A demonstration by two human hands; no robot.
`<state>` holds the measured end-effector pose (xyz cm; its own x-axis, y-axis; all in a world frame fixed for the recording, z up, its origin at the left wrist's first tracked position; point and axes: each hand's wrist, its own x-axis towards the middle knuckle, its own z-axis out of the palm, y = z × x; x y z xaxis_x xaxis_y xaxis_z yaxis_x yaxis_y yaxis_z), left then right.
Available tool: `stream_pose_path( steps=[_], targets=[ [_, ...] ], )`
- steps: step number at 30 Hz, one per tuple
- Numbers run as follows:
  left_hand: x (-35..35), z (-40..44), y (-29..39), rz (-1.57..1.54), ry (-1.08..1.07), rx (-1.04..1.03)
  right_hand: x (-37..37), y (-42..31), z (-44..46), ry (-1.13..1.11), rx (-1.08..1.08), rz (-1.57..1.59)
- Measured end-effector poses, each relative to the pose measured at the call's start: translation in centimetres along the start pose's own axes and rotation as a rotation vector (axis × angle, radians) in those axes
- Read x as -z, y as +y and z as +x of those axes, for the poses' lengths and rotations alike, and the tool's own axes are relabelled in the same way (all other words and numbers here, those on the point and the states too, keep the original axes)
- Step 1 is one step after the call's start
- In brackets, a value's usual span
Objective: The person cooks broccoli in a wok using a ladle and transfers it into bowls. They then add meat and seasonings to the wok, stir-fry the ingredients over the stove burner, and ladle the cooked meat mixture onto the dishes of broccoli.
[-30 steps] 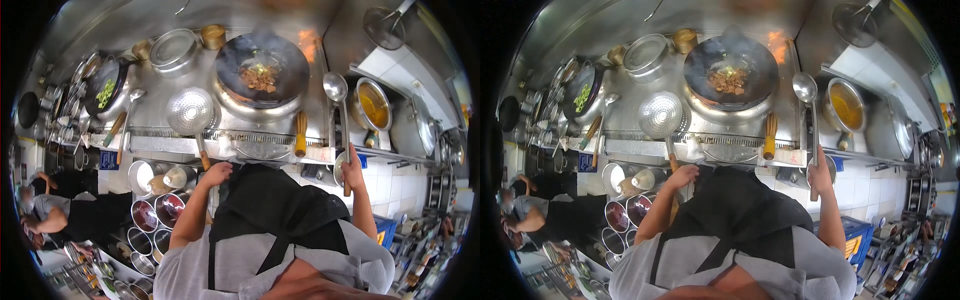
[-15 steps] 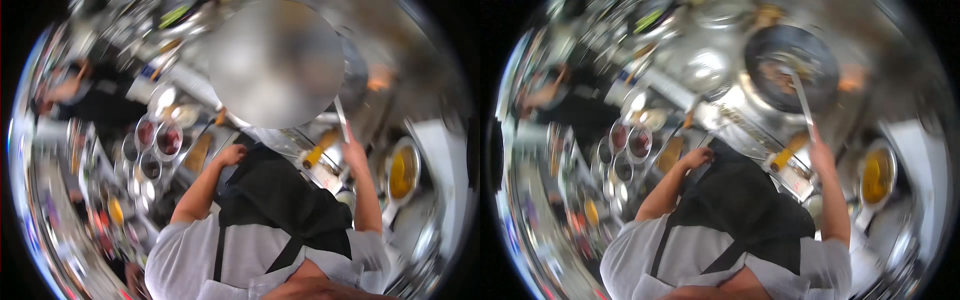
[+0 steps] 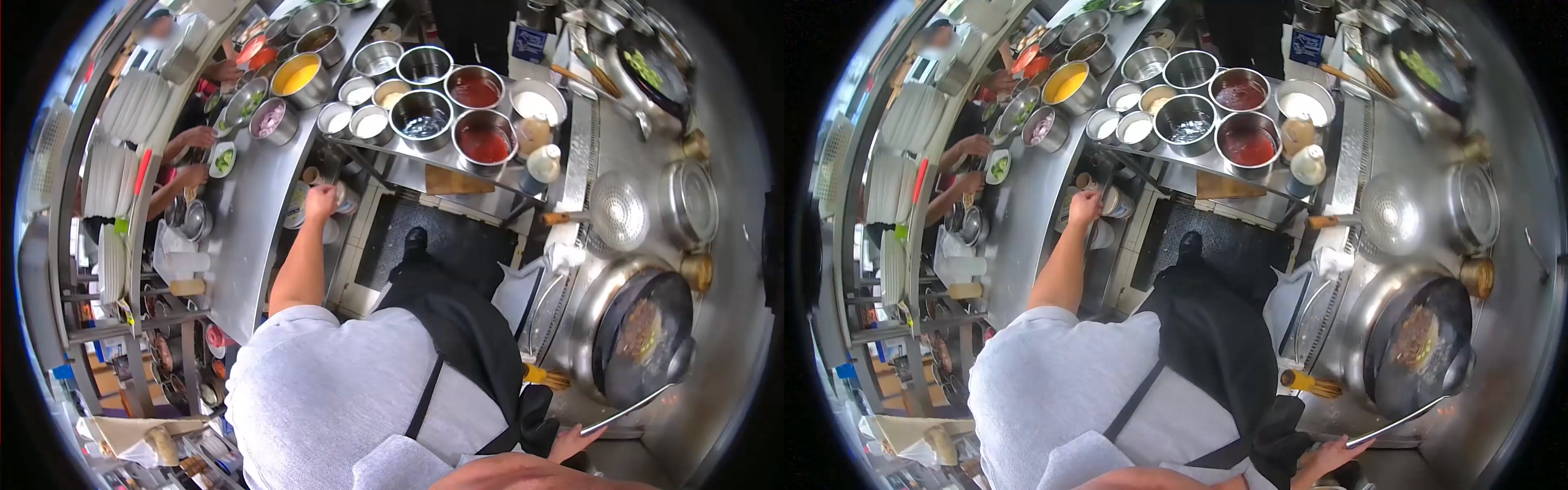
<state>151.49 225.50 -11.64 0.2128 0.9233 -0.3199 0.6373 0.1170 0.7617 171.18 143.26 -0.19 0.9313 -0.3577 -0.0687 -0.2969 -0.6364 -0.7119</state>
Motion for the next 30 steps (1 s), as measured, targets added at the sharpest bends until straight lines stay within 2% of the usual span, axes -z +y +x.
stream_pose_path(
  steps=[1, 3, 4, 5, 7, 9, 13, 15, 17, 19, 21, 23, 25, 26, 27, 29, 30],
  targets=[
    [0.3, 1.2, 0.1, -0.011, 0.008, 0.012, -1.6, -3.2, -0.2, -0.007, 0.016, -0.005],
    [0.2, 3.6, 1.4, -0.194, 0.081, -0.049, -4.7, -9.8, -0.9, -0.238, -0.117, 0.626],
    [0.0, 5.0, 2.7, -0.286, 0.092, -0.028, -6.0, -12.9, -1.1, -0.294, -0.2, 0.812],
    [-0.2, 6.7, 4.3, -0.379, 0.102, -0.012, -6.4, -14.2, -0.7, -0.296, -0.191, 0.806],
    [-0.6, 10.7, 6.4, -0.563, 0.079, -0.006, -8.0, -16.3, 0.9, -0.645, -0.227, 1.114],
    [-1.6, 15.2, 8.4, -0.613, 0.126, 0.015, -11.5, -19.9, -0.8, -0.595, -0.261, 1.079],
    [-4.4, 23.5, 11.5, -0.604, 0.232, -0.016, -17.9, -25.7, -4.1, -0.731, -0.254, 1.003],
    [-5.8, 28.3, 10.8, -0.058, 0.465, -0.208, -20.5, -29.4, -6.0, -0.755, -0.207, 0.851],
    [-4.6, 26.9, 14.0, -0.036, 0.44, -0.206, -21.9, -33.0, -7.3, -0.688, -0.241, 0.766],
    [-2.9, 27.0, 15.1, 0.21, 0.318, -0.688, -22.8, -34.7, -7.8, -0.718, -0.189, 0.63],
    [0.1, 25.4, 15.9, 0.207, 0.217, -0.909, -23.9, -36.2, -8.2, -0.688, -0.185, 0.61],
    [2.8, 22.6, 16.0, 0.207, 0.194, -0.917, -24.5, -37.4, -8.3, -0.709, -0.161, 0.515],
    [4.5, 20.6, 15.8, 0.264, 0.044, -0.654, -25.4, -39.2, -8.7, -0.722, -0.127, 0.498],
    [4.6, 20.3, 15.1, 0.175, 0.136, -0.733, -25.6, -40.1, -8.6, -0.74, -0.109, 0.456],
    [4.7, 19.0, 15.3, 0.175, 0.13, -0.725, -25.9, -40.8, -8.4, -0.759, -0.09, 0.423],
    [4.7, 16.6, 16.1, -0.011, 0.138, -0.493, -26.4, -41.6, -7.6, -0.787, -0.084, 0.407],
    [3.8, 16.3, 15.5, -0.005, 0.139, -0.478, -26.6, -41.9, -7.3, -0.816, -0.075, 0.397]
  ],
)
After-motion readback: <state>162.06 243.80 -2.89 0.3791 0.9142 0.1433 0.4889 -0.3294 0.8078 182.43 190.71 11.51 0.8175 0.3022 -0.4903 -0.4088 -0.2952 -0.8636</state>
